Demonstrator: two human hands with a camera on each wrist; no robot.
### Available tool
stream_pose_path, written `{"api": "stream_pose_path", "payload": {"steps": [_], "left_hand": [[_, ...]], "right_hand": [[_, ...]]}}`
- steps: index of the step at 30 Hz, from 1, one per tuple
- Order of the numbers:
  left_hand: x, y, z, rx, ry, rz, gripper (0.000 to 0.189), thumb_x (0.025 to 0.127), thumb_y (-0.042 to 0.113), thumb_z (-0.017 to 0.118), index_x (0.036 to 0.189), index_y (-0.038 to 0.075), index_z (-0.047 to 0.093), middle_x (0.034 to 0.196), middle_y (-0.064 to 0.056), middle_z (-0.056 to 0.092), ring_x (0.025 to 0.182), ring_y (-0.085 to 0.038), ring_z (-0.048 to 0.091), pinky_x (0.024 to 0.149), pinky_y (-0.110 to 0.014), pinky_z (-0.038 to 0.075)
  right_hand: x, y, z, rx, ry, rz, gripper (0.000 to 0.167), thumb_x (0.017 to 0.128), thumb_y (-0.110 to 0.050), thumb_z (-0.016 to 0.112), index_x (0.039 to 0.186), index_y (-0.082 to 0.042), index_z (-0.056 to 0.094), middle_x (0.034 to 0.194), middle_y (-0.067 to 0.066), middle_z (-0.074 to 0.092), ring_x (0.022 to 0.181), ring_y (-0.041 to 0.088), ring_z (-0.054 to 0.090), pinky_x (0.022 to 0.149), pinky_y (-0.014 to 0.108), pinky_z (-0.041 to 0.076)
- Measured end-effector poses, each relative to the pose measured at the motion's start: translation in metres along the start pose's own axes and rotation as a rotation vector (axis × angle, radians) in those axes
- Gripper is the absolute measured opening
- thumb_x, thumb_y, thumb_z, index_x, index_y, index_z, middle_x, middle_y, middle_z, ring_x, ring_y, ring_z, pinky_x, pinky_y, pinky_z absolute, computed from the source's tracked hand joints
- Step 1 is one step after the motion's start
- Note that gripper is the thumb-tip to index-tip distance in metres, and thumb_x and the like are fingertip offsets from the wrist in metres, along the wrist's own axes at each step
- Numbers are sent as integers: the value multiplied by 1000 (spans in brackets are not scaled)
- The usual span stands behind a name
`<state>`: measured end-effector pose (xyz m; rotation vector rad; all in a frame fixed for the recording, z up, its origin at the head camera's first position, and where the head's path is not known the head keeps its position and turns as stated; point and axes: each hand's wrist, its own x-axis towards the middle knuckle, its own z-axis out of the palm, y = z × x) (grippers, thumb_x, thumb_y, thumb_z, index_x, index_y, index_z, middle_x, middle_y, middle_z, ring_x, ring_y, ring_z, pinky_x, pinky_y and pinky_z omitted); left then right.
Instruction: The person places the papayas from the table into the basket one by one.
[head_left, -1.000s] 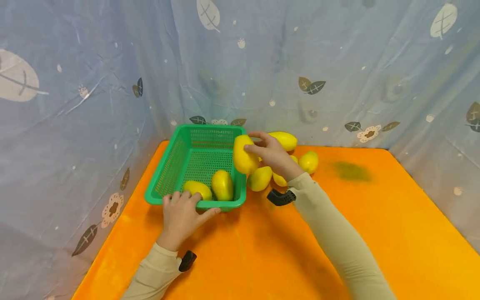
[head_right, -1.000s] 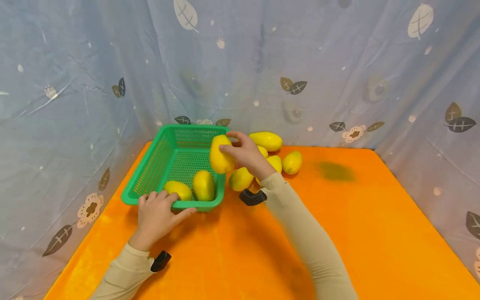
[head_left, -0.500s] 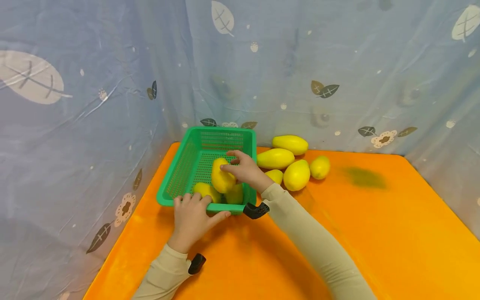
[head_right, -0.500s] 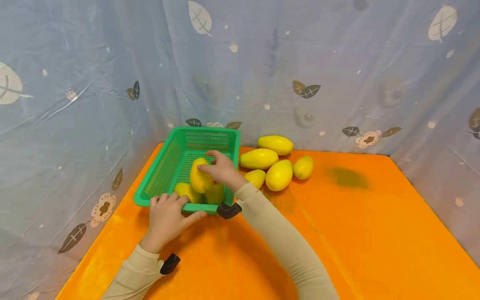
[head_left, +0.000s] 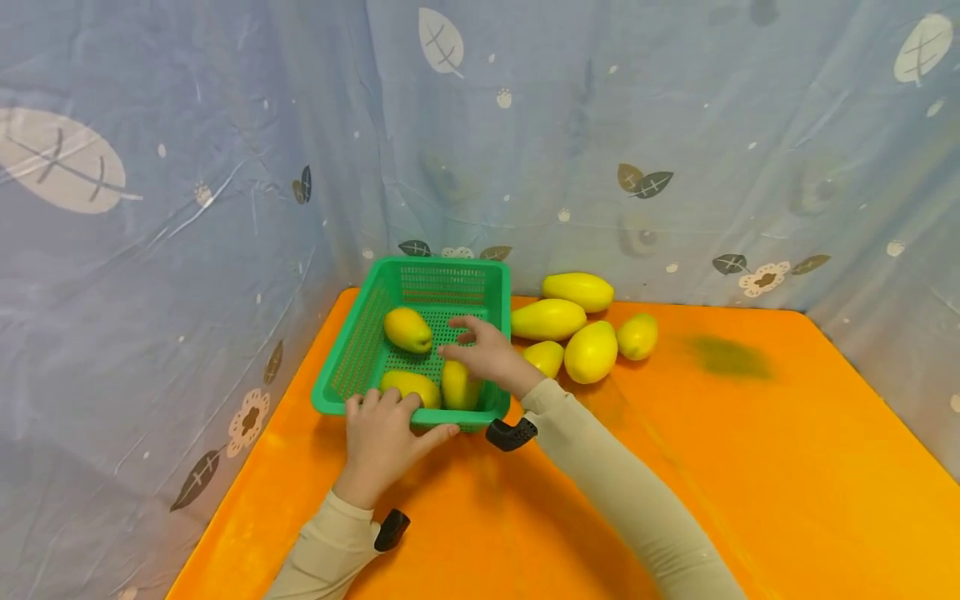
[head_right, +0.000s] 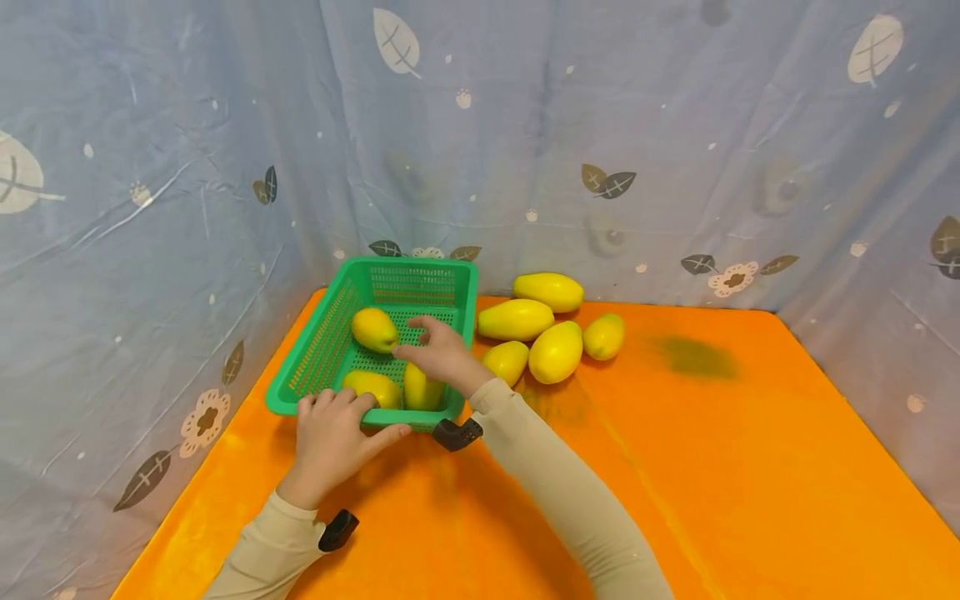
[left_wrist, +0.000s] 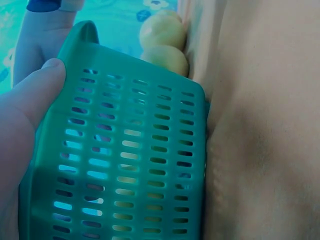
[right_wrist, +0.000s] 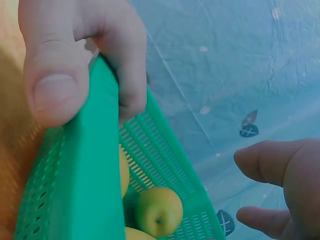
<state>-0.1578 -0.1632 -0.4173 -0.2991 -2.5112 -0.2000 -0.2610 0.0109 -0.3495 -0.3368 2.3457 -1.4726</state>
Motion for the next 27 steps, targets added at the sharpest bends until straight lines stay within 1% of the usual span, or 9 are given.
{"api": "stream_pose_path", "payload": {"steps": [4,7,11,15,18,20,24,27], "left_hand": [[-1,1,1,-10,-2,-1,60,64,67,84,82,11,72,68,-6,56,64,-26,47,73,-46,38],[-1,2,2,-17,3,3,60,64,67,84,81,11,71,67,-5,54,64,-26,47,72,-45,37],[0,0,2,-25,-3,-10,61,64,68,83,80,11,69,67,-4,52,64,-26,47,72,-45,36],[1,-3,0,-26,-18,-27,61,65,69,83,82,11,70,68,-4,54,66,-27,47,73,-46,36],[1,-5,-2,-23,-28,-33,60,65,68,83,82,12,70,69,-5,55,67,-28,48,74,-47,36],[1,-6,-3,-22,-34,-34,59,66,67,84,82,12,69,69,-5,55,67,-28,48,74,-47,37],[2,-4,-4,-14,-43,-25,57,67,67,83,81,13,69,68,-3,52,66,-25,46,73,-46,36],[0,0,-2,-10,-38,-11,59,66,69,82,81,13,69,66,-2,49,65,-25,44,72,-45,35]], "right_hand": [[-5,1,-9,43,1,-14,59,99,-32,67,152,-19,44,154,20,46,123,37,61,87,44,60],[-10,-1,-27,95,29,-30,60,100,-31,66,153,-19,41,153,20,46,123,39,62,88,46,60],[-20,-1,-66,155,92,-49,61,102,-27,62,157,-16,37,154,20,44,130,41,57,94,52,58],[-32,7,-113,184,165,-19,64,104,-27,57,160,-14,29,159,22,38,141,43,47,103,56,52],[-41,22,-146,182,222,23,67,106,-30,53,162,-14,21,163,22,31,144,44,42,106,55,50],[-48,35,-165,196,257,53,70,106,-33,52,164,-14,16,166,22,25,145,44,39,105,50,52],[-64,65,-197,229,329,104,74,106,-38,48,165,-14,9,169,20,17,149,45,34,95,36,59],[-74,89,-214,248,383,140,76,106,-41,47,165,-12,8,170,20,14,149,47,33,87,31,61]]}}
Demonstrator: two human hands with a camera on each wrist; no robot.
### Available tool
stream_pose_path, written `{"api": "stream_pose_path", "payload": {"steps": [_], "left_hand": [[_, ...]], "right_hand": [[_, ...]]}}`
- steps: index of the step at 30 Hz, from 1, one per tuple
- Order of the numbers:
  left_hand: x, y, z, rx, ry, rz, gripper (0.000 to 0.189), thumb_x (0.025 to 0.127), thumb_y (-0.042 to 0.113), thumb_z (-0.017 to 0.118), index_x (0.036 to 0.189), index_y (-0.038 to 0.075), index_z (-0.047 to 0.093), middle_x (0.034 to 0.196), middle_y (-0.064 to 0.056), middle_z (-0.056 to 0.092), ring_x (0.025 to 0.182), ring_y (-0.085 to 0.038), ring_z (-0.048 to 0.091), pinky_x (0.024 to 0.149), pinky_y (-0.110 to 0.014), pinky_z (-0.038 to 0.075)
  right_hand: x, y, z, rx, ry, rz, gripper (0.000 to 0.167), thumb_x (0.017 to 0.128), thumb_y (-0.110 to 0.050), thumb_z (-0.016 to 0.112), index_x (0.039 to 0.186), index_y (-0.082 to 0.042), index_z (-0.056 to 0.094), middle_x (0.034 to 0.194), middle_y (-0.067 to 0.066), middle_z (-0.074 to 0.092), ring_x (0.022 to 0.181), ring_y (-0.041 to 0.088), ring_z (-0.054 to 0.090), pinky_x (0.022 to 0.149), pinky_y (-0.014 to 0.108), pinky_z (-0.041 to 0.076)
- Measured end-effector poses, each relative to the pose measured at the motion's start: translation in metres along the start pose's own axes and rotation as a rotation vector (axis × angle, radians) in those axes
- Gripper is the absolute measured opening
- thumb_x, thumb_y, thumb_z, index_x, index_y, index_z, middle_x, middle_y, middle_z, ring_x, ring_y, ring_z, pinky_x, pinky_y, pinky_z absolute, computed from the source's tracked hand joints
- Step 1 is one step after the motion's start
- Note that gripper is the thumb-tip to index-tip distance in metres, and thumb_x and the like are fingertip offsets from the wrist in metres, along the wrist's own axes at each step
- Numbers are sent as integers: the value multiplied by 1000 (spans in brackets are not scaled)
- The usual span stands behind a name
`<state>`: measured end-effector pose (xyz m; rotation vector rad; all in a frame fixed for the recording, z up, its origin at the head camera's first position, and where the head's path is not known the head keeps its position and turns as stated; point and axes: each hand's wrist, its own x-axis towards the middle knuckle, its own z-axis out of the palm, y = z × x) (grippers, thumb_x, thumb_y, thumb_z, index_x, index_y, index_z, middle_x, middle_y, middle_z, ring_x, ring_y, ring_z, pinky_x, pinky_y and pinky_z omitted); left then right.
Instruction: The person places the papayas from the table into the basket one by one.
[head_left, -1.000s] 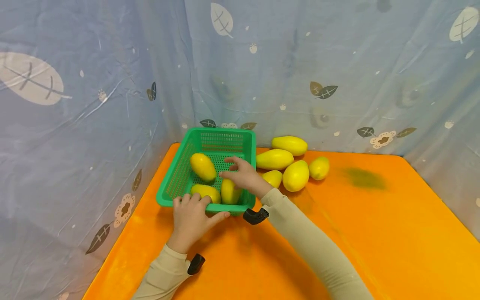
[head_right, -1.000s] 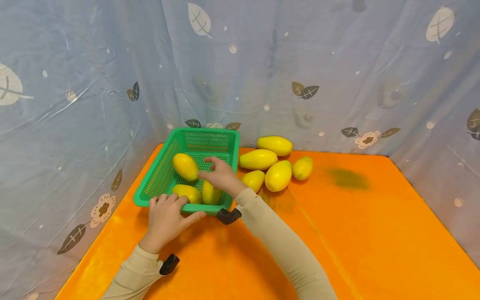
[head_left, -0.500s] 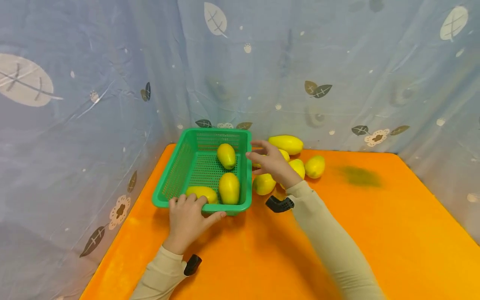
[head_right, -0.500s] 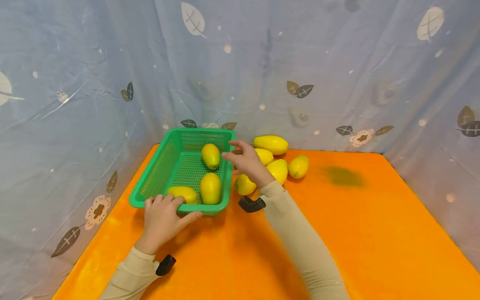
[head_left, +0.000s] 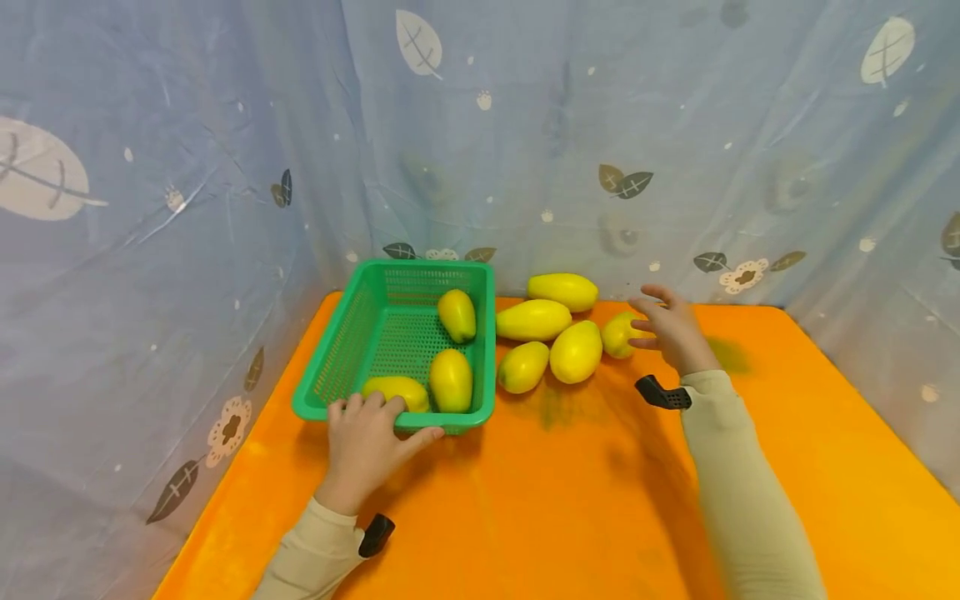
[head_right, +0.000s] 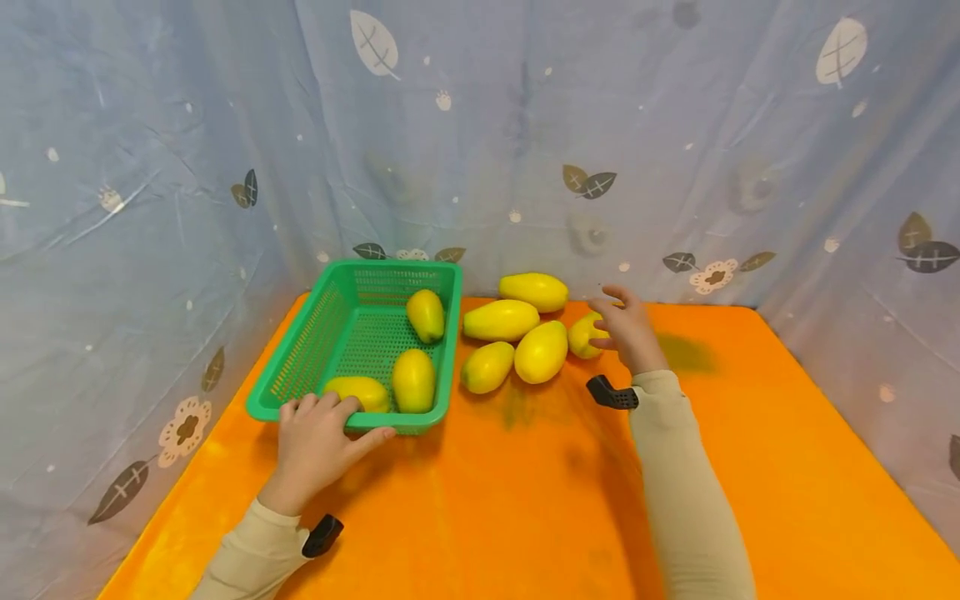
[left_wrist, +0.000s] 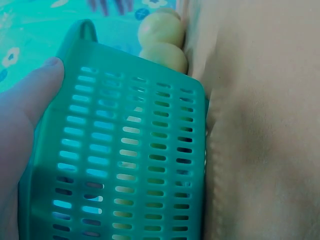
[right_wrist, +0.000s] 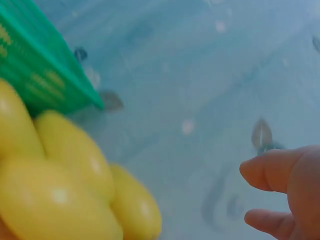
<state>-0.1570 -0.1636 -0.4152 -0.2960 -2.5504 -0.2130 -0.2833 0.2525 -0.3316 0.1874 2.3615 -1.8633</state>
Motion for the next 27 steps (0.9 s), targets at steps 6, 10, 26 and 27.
{"api": "stream_pose_path", "payload": {"steps": [6,10,26,27], "left_hand": [[-2,-1,2,-5,25,0,62,65,71,82,82,13,70,66,-2,49,65,-26,44,73,-46,35],[0,-2,0,-9,11,-11,62,66,72,80,81,13,69,67,-2,50,65,-26,44,74,-46,35],[-3,-1,7,-2,50,11,60,64,72,82,76,15,66,65,0,46,63,-23,41,72,-45,34],[-3,-1,8,-1,57,12,60,64,72,82,76,15,65,64,0,46,62,-23,41,72,-45,34]], "right_hand": [[6,25,-15,11,43,58,78,107,-40,46,165,-9,5,170,21,9,151,49,30,89,34,61],[10,30,-16,-1,39,60,78,106,-41,46,165,-8,4,170,22,7,151,50,29,102,45,55],[48,60,-3,-89,56,153,83,105,-46,44,163,-2,4,166,29,18,125,41,52,107,50,48],[49,61,-2,-66,46,159,83,105,-46,44,163,-3,3,166,29,17,128,41,50,109,50,47]]}}
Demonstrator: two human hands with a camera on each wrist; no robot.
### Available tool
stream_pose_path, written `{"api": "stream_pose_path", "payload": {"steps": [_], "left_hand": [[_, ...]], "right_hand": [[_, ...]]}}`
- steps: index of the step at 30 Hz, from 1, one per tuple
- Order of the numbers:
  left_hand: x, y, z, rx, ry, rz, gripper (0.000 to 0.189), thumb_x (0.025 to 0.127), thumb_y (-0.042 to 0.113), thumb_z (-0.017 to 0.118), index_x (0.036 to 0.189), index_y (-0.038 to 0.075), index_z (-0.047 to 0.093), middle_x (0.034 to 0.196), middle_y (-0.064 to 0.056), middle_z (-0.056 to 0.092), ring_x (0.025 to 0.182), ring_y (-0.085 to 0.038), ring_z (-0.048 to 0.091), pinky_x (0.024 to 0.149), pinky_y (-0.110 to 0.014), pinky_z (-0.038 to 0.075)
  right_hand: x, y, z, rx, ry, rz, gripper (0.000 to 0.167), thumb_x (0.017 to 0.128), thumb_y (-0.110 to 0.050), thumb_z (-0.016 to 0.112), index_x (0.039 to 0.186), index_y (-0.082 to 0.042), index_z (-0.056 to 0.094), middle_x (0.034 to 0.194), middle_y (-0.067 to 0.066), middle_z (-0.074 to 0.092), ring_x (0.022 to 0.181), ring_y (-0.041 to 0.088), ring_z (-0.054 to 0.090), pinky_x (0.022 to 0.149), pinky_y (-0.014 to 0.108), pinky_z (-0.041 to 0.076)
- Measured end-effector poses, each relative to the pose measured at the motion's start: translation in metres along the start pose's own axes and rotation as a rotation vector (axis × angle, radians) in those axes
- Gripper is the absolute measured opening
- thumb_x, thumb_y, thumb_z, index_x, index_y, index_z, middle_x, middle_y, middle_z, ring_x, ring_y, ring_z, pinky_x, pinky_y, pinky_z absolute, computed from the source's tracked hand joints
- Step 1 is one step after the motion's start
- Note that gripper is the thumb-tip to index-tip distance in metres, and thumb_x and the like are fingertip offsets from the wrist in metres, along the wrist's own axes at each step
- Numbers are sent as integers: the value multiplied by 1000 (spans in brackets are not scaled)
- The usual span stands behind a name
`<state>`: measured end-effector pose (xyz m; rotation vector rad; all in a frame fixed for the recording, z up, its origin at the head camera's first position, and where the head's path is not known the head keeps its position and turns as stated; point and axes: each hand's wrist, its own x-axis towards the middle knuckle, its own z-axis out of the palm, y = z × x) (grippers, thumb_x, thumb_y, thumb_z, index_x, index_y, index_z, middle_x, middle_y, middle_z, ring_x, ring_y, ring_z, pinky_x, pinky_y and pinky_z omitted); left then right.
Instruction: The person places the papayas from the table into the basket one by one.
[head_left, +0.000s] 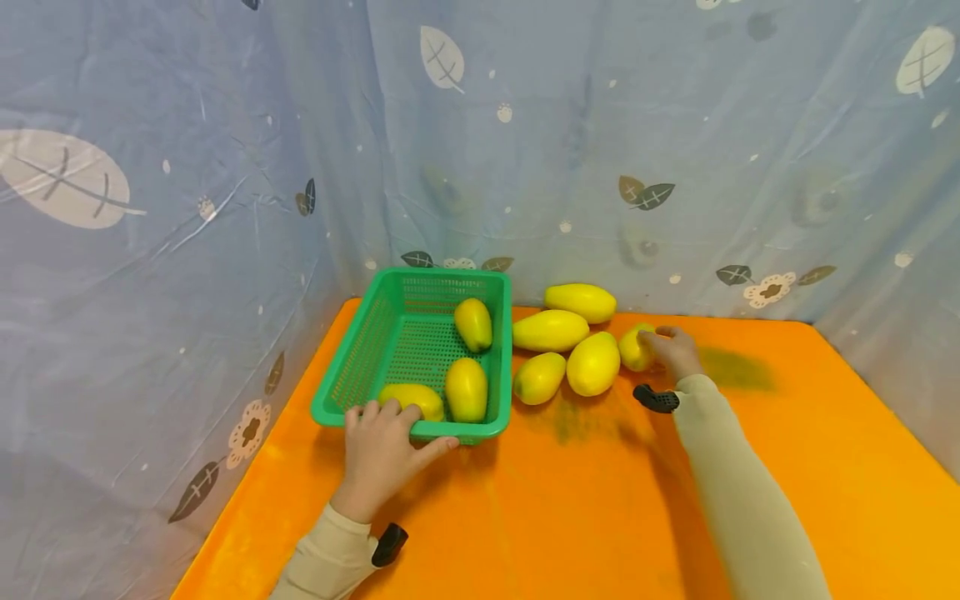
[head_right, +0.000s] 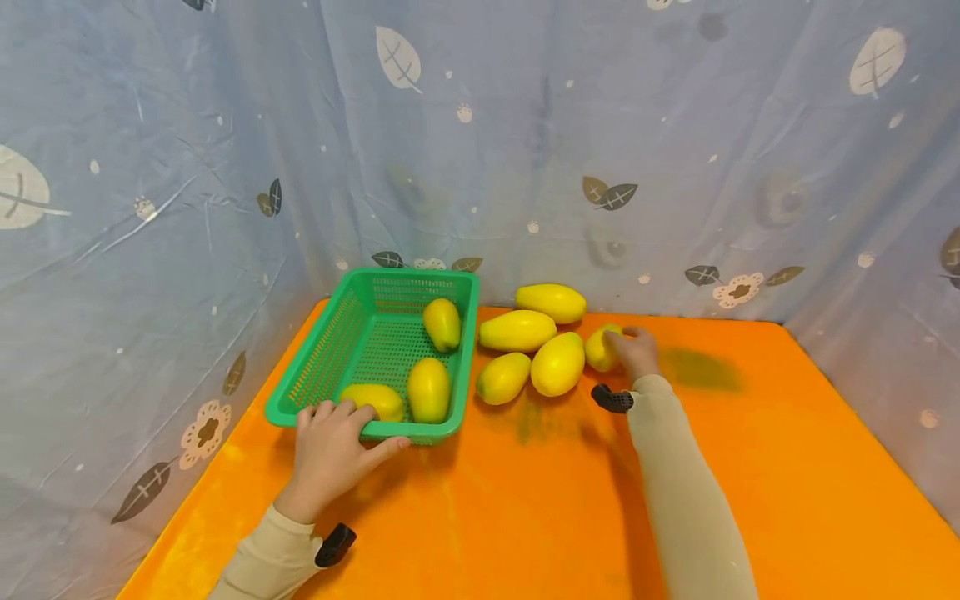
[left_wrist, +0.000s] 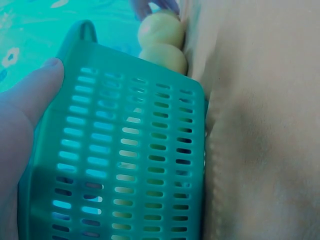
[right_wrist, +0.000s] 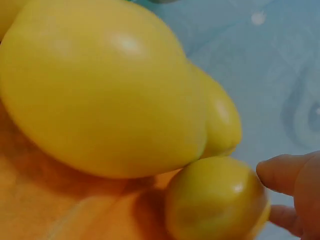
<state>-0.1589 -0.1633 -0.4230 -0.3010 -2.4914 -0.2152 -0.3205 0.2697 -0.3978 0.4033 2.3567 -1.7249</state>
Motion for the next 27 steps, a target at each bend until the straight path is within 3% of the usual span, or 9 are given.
{"api": "stream_pose_path", "payload": {"steps": [4,9,12,16,19,21,24,27], "left_hand": [[0,1,1,-6,31,21,63,67,77,76,75,15,66,64,-1,47,61,-23,41,70,-44,34],[1,0,1,-5,55,36,82,79,91,41,75,14,66,64,-2,48,60,-22,41,70,-43,34],[1,2,0,-3,41,29,73,77,86,56,76,14,67,64,-2,49,61,-23,41,70,-43,34],[1,4,1,2,14,23,60,64,71,81,78,14,68,65,-2,49,62,-22,41,70,-42,33],[0,4,2,1,15,24,60,64,71,80,78,14,68,65,-2,50,62,-22,42,71,-43,34],[0,2,3,-3,22,26,61,64,72,80,78,14,68,66,-3,51,63,-24,43,71,-44,35],[0,0,4,-6,31,24,62,63,70,82,80,12,70,68,-5,56,64,-27,47,72,-46,36],[0,-2,4,-11,21,9,61,62,67,85,84,11,73,71,-7,60,66,-29,51,72,-46,37]], "right_hand": [[0,3,1,77,-6,44,84,104,-46,45,165,-10,0,168,24,16,139,38,42,110,48,46],[-1,4,2,166,9,92,82,103,-49,47,166,-19,3,171,15,13,147,32,31,88,50,58],[-2,5,1,157,17,92,82,102,-49,47,165,-19,5,171,15,14,148,31,30,87,48,58],[-3,7,-1,84,64,42,80,103,-47,48,165,-14,9,165,21,24,127,30,48,89,44,57],[-6,-4,1,50,132,-39,78,102,-43,51,164,-11,16,158,22,32,105,23,55,85,41,60],[-11,-21,7,52,171,-106,75,102,-41,54,163,-12,22,155,23,36,102,22,58,80,36,61],[-25,-57,25,74,151,-184,71,102,-38,56,162,-15,26,159,21,33,116,26,57,76,28,61],[-44,-90,55,74,38,-256,67,103,-33,57,161,-17,28,162,20,33,131,35,52,74,26,60]]}}
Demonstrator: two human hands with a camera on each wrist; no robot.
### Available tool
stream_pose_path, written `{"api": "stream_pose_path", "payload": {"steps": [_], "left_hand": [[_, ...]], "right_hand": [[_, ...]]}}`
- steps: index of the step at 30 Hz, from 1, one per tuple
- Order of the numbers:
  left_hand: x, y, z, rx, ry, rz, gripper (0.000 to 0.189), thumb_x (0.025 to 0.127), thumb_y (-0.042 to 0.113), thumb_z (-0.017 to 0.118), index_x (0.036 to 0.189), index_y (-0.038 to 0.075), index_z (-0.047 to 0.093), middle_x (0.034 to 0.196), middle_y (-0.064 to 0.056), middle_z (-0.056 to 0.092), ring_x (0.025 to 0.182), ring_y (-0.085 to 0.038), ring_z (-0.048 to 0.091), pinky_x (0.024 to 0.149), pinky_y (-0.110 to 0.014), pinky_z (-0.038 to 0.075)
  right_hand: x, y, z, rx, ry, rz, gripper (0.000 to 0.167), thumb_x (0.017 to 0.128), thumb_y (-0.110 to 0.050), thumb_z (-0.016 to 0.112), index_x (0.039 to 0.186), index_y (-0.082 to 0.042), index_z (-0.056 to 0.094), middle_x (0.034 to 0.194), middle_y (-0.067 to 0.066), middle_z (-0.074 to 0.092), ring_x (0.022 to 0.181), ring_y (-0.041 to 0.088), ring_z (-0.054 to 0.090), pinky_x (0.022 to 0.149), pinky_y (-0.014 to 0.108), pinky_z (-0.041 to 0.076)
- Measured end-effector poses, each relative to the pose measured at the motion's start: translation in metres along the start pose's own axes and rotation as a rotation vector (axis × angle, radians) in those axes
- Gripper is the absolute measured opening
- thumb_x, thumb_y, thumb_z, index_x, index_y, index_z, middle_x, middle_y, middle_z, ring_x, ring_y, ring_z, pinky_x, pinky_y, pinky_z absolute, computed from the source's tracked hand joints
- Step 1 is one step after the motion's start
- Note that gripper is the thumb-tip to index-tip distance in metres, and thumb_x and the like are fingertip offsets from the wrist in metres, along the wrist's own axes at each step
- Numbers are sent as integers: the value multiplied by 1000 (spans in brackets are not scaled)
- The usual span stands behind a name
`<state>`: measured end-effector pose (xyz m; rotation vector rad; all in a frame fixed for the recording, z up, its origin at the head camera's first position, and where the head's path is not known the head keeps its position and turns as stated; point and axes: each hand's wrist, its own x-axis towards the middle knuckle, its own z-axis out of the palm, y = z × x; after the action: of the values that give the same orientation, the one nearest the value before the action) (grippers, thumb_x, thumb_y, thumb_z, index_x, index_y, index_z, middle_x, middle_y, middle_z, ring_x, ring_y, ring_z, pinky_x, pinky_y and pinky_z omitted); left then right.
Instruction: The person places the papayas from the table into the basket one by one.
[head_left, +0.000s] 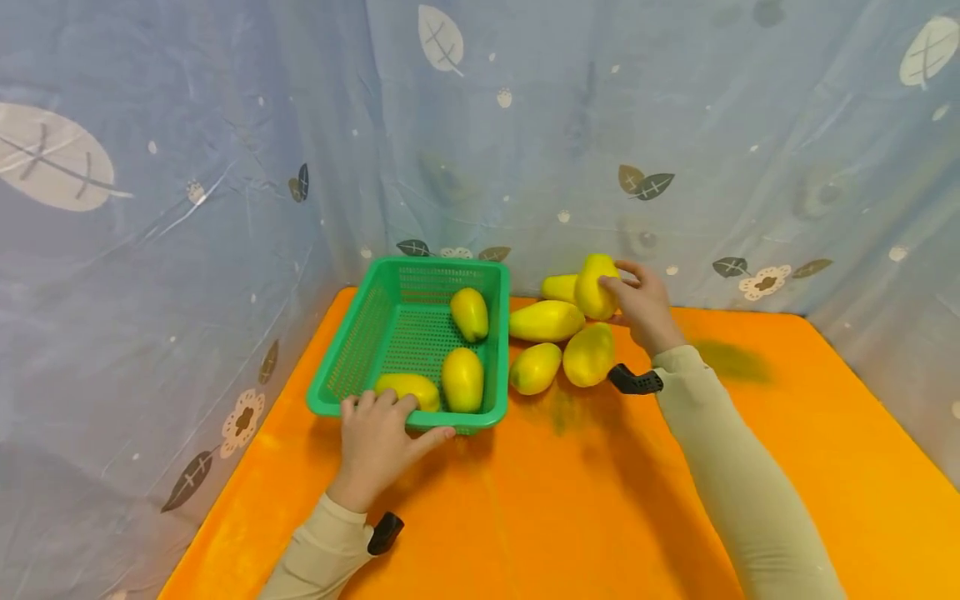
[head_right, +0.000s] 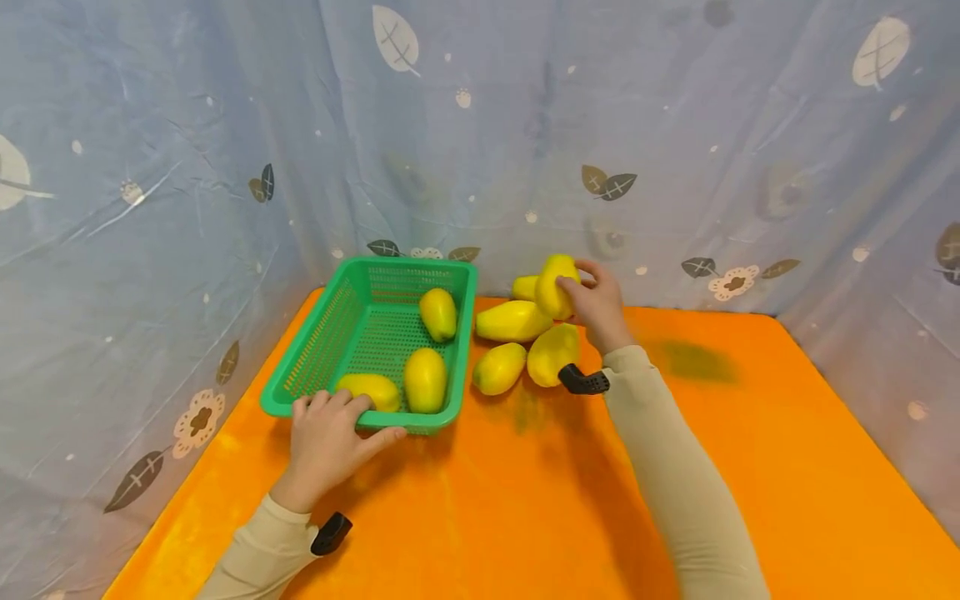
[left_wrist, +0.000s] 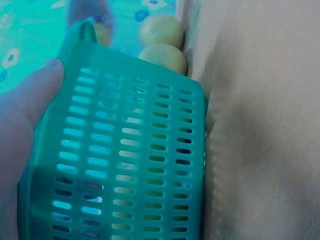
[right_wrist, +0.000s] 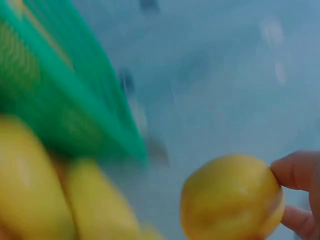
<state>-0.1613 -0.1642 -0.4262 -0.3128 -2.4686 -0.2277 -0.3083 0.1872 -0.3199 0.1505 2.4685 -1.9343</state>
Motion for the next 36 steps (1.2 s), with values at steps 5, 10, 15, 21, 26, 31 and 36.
{"api": "stream_pose_path", "payload": {"steps": [5,10,15,21,26,31,36], "left_hand": [[-1,-2,-2,6,-18,-13,61,64,69,83,81,12,70,67,-5,53,64,-27,47,72,-46,37],[-3,1,-1,14,-11,-1,60,64,70,83,77,13,67,64,-2,46,60,-24,41,70,-45,35],[-4,7,2,13,-21,-8,61,66,71,81,78,13,69,66,-2,50,61,-23,43,70,-44,36],[-4,8,0,17,-26,-13,61,67,72,80,80,13,70,66,-2,51,63,-24,45,72,-45,37],[-3,7,-1,18,-7,-8,62,66,72,80,80,12,70,66,-3,51,63,-24,46,71,-44,37],[-3,6,-2,26,12,2,61,64,72,81,75,13,66,62,0,44,60,-22,42,70,-43,36],[-2,3,-5,20,22,8,59,62,69,83,74,14,64,63,0,44,60,-21,39,69,-43,34]], "right_hand": [[-27,-31,69,-14,-236,-75,59,103,-25,60,157,-17,37,156,20,42,126,36,57,75,32,59],[-46,-29,125,-98,-362,-123,56,100,-25,65,152,-20,45,153,18,46,119,35,64,76,37,60],[-54,-14,150,-181,-414,-139,56,98,-30,68,150,-21,48,150,16,50,120,32,63,80,36,58],[-59,0,162,-239,-401,-104,56,97,-28,69,149,-21,50,149,17,52,114,31,65,81,36,58],[-66,0,152,-152,-413,-105,55,99,-27,67,150,-20,47,152,20,48,118,37,65,93,46,58],[-68,-7,119,1,-355,-131,55,100,-21,62,152,-14,44,152,21,47,127,40,60,94,47,59],[-69,-1,63,166,-235,-149,53,105,-20,53,154,-9,38,148,18,47,120,25,63,90,33,60]]}}
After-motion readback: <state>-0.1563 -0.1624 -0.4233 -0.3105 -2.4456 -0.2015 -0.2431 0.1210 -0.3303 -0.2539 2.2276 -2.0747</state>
